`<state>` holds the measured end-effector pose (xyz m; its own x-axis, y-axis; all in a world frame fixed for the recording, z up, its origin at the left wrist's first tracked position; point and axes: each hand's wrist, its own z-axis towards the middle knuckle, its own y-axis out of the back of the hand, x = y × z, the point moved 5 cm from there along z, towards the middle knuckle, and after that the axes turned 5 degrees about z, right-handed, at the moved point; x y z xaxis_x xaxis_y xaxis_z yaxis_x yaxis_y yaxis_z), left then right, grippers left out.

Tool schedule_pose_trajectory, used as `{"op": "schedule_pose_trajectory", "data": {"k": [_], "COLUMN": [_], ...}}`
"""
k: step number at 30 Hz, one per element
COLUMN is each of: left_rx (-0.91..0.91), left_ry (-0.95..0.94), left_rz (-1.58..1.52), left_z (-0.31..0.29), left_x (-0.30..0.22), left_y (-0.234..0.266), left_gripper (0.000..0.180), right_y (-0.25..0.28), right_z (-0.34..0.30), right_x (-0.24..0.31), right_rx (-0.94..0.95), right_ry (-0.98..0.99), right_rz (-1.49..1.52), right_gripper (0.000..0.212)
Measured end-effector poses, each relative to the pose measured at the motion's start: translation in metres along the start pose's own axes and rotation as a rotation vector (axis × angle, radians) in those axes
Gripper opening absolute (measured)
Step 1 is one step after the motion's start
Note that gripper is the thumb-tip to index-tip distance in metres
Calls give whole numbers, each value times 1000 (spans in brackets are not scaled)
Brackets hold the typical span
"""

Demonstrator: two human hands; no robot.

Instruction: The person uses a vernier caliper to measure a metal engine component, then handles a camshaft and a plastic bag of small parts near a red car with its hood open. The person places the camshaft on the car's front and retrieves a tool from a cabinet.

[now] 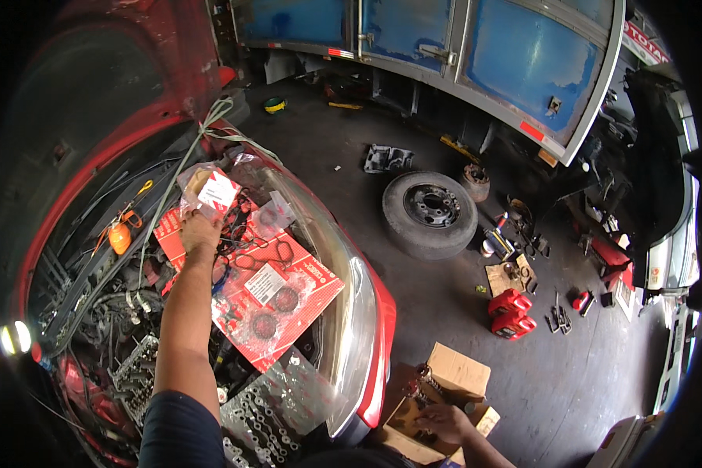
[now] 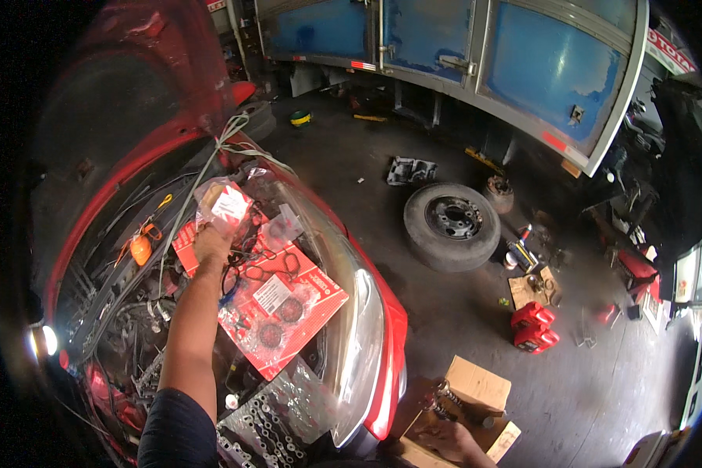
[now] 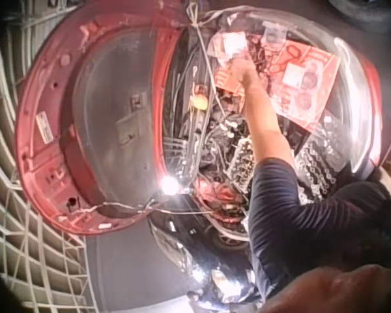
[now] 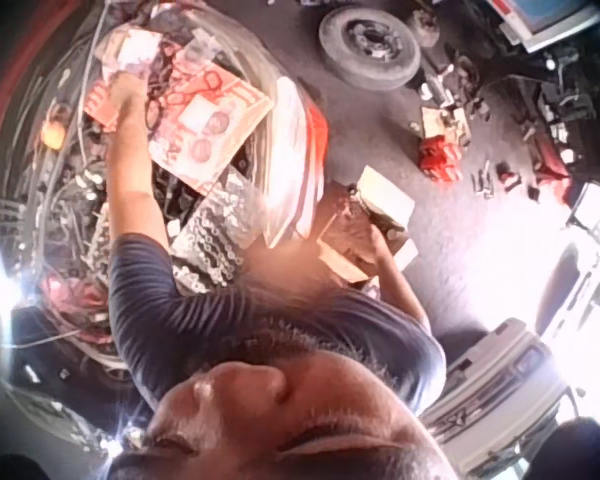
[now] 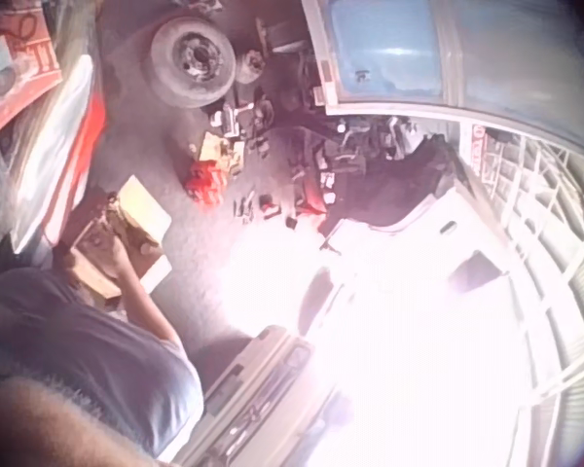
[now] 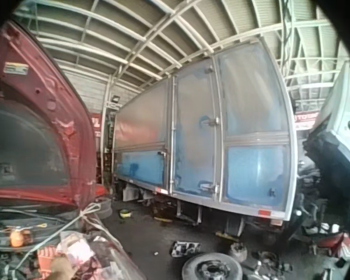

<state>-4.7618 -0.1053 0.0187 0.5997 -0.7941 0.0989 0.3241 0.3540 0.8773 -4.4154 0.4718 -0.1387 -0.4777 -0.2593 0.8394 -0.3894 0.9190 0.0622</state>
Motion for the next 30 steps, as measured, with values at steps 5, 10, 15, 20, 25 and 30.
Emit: {"op": "schedule_pose_trajectory", "data": {"k": [5, 10, 15, 20, 25, 30], "left_rx": [-33, -198, 222, 226, 75, 144], "left_ry": [-1, -271, -172, -48, -91, -80], "left_rz": [-634, -1178, -1394, -1303, -1217, -1467], "left_z": [31, -25, -120, -210, -267, -298], "left_x": [46, 102, 114, 120, 132, 139], "left_y": [-4, 99, 197, 251, 288, 300], "left_gripper": [31, 21, 24, 36, 45, 35], "right_y": [11, -29, -115, -176, -196, -208], "right_z": [22, 82, 68, -4, -45, -69], "right_x": [5, 117, 270, 349, 356, 349], "right_rx": [-69, 45, 178, 237, 282, 355], "right_ry": [-57, 326, 925, 1385, 1397, 1445], "right_rz": [-69, -82, 207, -45, -96, -269], "right_gripper": [18, 22, 15, 20, 20, 20]}}
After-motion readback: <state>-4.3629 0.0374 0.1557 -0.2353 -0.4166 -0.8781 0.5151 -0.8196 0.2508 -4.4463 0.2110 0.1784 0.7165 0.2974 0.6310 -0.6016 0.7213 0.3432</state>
